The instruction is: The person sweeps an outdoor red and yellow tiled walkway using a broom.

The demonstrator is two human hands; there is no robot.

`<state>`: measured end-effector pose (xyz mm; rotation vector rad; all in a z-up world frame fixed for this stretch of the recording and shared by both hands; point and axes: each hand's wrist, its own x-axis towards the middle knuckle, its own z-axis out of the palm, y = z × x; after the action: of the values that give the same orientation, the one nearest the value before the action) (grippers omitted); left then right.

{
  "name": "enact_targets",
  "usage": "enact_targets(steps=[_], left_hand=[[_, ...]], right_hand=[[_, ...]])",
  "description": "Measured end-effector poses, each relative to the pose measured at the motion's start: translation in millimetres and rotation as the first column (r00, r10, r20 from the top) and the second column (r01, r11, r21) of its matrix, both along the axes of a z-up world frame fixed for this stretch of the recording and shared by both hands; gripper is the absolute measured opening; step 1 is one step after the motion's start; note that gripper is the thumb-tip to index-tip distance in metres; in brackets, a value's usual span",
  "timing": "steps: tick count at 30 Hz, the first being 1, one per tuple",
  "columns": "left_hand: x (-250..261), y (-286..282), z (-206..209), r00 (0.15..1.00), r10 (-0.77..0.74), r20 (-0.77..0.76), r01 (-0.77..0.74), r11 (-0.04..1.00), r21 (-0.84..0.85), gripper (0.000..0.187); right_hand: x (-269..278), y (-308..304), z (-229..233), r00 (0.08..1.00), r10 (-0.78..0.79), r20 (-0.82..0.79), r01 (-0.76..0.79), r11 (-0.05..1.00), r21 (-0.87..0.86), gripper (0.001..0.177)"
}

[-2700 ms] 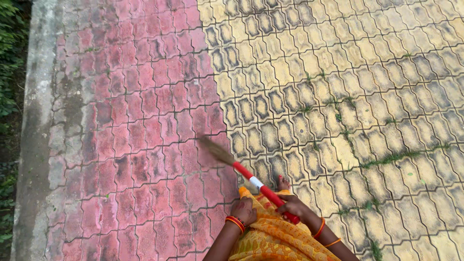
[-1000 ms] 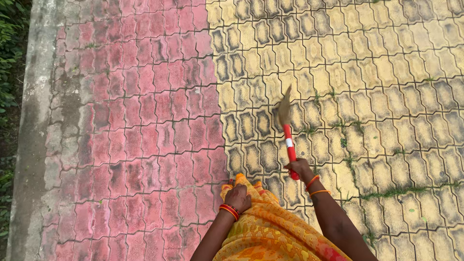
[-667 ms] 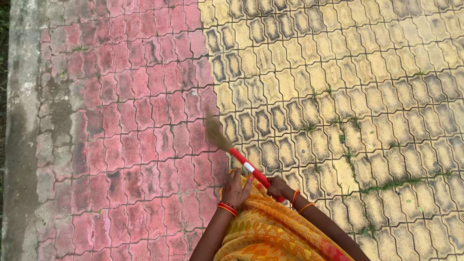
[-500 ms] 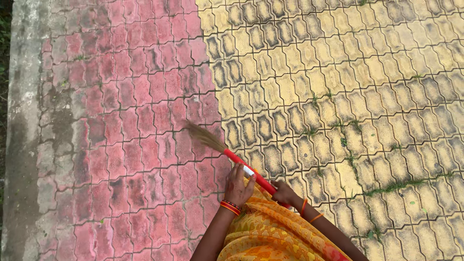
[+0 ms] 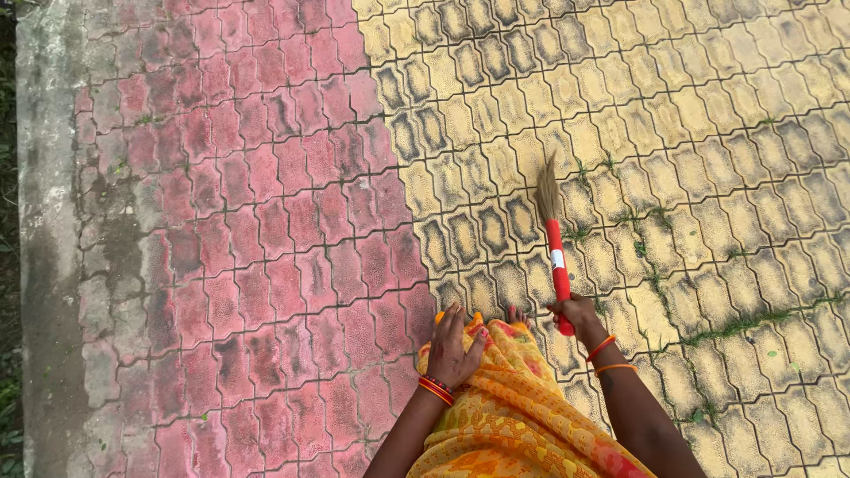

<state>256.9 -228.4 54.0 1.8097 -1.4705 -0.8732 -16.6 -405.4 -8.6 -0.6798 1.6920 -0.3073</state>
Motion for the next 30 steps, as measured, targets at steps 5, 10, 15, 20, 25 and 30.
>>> enact_targets(steps=[5,10,15,20,25,30], left_hand=[[8.8,4.5,-1.7,0.996,0.088,0.016,-0.088,0.996,-0.018,0.066],[13.0,-6.3,1.5,0.986,0.161,0.032,-0.159,0.986,-0.040,0.065],[9.0,-33.7,8.3,0.985,0.174,0.011,-0.173,0.982,-0.072,0.064],[-0.1,-57.2,8.4,0.988,0.151,0.007,-0.151,0.988,-0.044,0.066],[-11.9,-73.5,3.8,0.988,0.152,0.017,-0.152,0.988,-0.013,0.067],[-23.6,-88.2,5.8,0.987,0.133,0.084,-0.136,0.990,0.027,0.068]], right_hand=[[22.3,17.4,-16.1,0.953,0.297,-0.066,-0.291,0.953,0.080,0.049],[60.1,55.5,-33.7,0.759,0.651,0.024,-0.647,0.750,0.136,0.074],[70.9,42.5,-31.3,0.598,0.801,0.036,-0.801,0.596,0.047,0.090],[58.2,2.4,-6.3,0.713,0.701,-0.025,-0.692,0.708,0.142,0.099],[26.9,-75.0,16.8,0.827,0.538,-0.162,-0.522,0.843,0.131,0.095],[-5.4,-146.8,5.8,0.979,0.201,-0.045,-0.202,0.979,-0.023,0.074]])
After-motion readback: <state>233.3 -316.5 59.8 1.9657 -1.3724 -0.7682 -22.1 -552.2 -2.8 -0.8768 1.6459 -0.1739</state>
